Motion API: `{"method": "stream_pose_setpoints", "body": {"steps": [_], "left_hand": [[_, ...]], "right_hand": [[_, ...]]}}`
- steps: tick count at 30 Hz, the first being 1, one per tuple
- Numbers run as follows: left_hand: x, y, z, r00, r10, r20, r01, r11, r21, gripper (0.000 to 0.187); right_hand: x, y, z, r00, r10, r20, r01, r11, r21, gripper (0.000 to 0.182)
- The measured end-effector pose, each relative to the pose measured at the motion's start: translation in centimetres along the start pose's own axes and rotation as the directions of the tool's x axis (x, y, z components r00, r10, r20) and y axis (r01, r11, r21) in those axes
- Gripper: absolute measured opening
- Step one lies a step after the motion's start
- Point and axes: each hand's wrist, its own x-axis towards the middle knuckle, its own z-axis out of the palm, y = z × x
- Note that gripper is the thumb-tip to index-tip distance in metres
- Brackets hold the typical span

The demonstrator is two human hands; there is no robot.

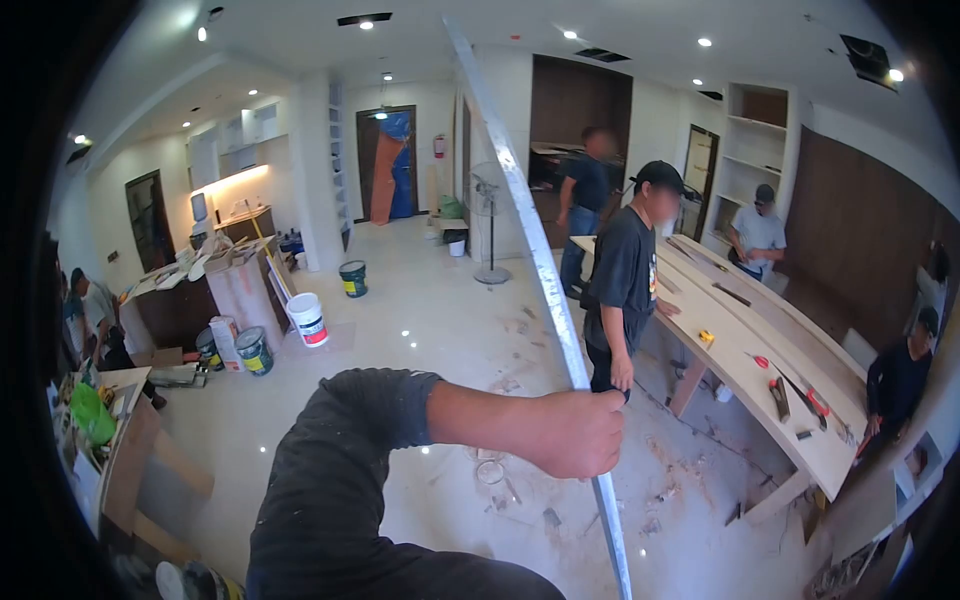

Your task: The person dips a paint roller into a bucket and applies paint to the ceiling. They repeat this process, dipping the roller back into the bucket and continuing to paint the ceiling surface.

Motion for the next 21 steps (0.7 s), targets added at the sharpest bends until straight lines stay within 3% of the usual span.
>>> {"method": "stream_pose_setpoints", "body": {"steps": [1, 2, 3, 4, 5, 6, 8, 9, 10, 11, 12, 13, 14, 15, 16, 18, 21], "left_hand": [[0.7, 1.0, -0.7, 1.000, 0.007, 0.000, -0.007, 1.000, -0.005, 0.026], [1.2, 1.7, -1.2, 0.999, -0.032, 0.031, 0.032, 0.999, 0.001, 0.025], [1.6, 1.8, -1.8, 0.996, -0.063, 0.061, 0.063, 0.998, 0.001, 0.025], [2.0, 1.8, -2.1, 0.992, -0.084, 0.093, 0.085, 0.996, -0.007, 0.025], [2.1, 1.5, -2.2, 0.994, -0.074, 0.087, 0.080, 0.994, -0.070, 0.024], [2.1, 1.1, -2.1, 0.995, -0.052, 0.080, 0.063, 0.988, -0.142, 0.024], [2.5, 0.2, -3.0, 0.998, -0.039, -0.045, 0.032, 0.990, -0.135, 0.025], [2.8, 0.0, -3.8, 0.998, -0.063, 0.031, 0.066, 0.992, -0.107, 0.019], [3.0, -0.4, -4.6, 0.996, -0.075, -0.039, 0.069, 0.987, -0.146, 0.023], [3.5, -0.9, -5.8, 0.995, -0.076, -0.065, 0.064, 0.984, -0.167, 0.027], [4.0, -1.2, -6.5, 0.994, -0.071, -0.085, 0.058, 0.988, -0.146, 0.041], [4.6, -1.1, -7.4, 0.993, -0.095, -0.074, 0.090, 0.994, -0.068, 0.046], [4.6, -1.6, -7.7, 0.995, -0.066, -0.073, 0.068, 0.998, 0.016, 0.049], [4.7, -2.3, -8.3, 0.997, -0.025, -0.069, 0.029, 0.998, 0.052, 0.050], [4.2, -3.3, -8.5, 1.000, -0.011, -0.027, 0.013, 0.995, 0.099, 0.051], [0.8, -7.3, -9.1, 0.994, -0.051, 0.093, 0.036, 0.988, 0.153, 0.057], [-2.5, -12.5, -8.9, 0.968, -0.205, 0.147, 0.166, 0.957, 0.239, 0.064]], "right_hand": [[1.5, 2.5, -0.5, 0.999, -0.024, 0.039, 0.018, 0.989, 0.149, 0.028], [-1.2, -1.4, -1.5, 0.986, 0.157, 0.056, -0.166, 0.954, 0.251, 0.025], [-1.7, -2.9, -2.2, 0.936, 0.319, 0.152, -0.350, 0.775, 0.526, 0.022], [-2.2, -5.7, -3.1, 0.858, 0.428, 0.285, -0.477, 0.455, 0.752, 0.020], [-3.3, -8.6, -4.3, 0.806, 0.437, 0.400, -0.521, 0.202, 0.829, 0.019], [-3.8, -14.4, -4.7, 0.591, 0.702, 0.397, -0.461, -0.110, 0.881, 0.018], [0.4, -5.4, -1.3, 0.637, 0.605, 0.478, -0.600, -0.001, 0.800, 0.023], [-0.8, -7.6, -1.8, 0.804, 0.459, 0.378, -0.584, 0.491, 0.647, 0.015], [-2.4, -10.7, -2.6, 0.930, 0.273, 0.247, -0.264, 0.962, -0.069, 0.009], [-4.3, -14.6, -3.7, 0.991, 0.081, 0.109, -0.015, 0.861, -0.508, 0.009], [-2.1, -10.5, -0.3, 0.984, 0.110, 0.139, -0.032, 0.881, -0.472, 0.008], [-2.4, -12.8, -0.4, 0.979, 0.164, 0.118, -0.120, 0.942, -0.313, 0.010], [-3.3, -15.9, -0.6, 0.943, 0.297, 0.149, -0.310, 0.948, 0.074, 0.013], [-4.2, -19.6, -1.0, 0.834, 0.484, 0.264, -0.527, 0.560, 0.639, 0.017], [-5.4, -23.0, -1.4, 0.733, 0.569, 0.373, -0.538, 0.148, 0.830, 0.021], [-6.3, -28.1, -1.5, 0.608, 0.609, 0.509, -0.552, -0.136, 0.823, 0.025], [-6.6, -31.9, -1.4, 0.615, 0.564, 0.551, -0.549, -0.194, 0.813, 0.023]]}}
